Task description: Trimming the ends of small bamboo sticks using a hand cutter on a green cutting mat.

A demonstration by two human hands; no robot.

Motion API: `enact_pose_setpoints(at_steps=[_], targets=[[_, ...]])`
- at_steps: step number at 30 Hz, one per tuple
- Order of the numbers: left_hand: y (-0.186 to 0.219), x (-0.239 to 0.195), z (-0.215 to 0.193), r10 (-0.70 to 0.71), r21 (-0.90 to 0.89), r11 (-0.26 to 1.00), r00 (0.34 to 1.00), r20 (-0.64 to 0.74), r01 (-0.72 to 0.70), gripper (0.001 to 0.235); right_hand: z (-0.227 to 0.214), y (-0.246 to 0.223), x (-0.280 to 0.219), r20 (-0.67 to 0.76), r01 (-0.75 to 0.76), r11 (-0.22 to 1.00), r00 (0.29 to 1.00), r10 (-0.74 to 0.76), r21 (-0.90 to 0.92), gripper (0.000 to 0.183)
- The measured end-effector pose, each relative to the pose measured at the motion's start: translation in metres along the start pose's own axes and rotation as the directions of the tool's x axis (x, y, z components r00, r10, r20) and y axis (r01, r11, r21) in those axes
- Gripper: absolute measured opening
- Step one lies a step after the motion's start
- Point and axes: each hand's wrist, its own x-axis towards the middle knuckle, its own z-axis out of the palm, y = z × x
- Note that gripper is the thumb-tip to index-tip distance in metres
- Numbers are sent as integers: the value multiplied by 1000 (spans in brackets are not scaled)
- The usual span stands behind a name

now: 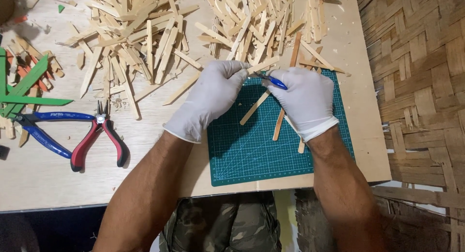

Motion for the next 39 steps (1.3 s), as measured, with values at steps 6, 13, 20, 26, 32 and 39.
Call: enact_pose_setpoints(at_steps=[6, 13, 20, 26, 32, 39], targets=[[14, -9, -5, -17, 11, 1000, 1000, 6, 17, 29, 2, 11, 3, 35, 113, 970, 994, -108, -213, 22], [-6, 5, 3, -8, 32, 999, 1000, -11, 9, 23, 3, 12, 2, 37, 110, 970, 994, -104, -218, 34], [-10, 8, 0, -20, 52, 998, 1000, -4, 21, 18, 6, 18, 5, 28, 159, 950, 987, -157, -269, 38], [-14, 9, 0, -11, 62, 998, 1000, 6, 11, 19, 10, 22, 7, 31, 171, 943, 985, -169, -286, 42], [-9, 4, -1, 9, 17, 1000, 1000, 6, -9, 18, 8, 20, 6, 36, 144, 957, 990, -140, -251, 41], [-9, 6, -1, 32, -2, 999, 999, -13, -32, 18, 10, 23, 6, -22, 177, 927, 980, -195, -330, 28]])
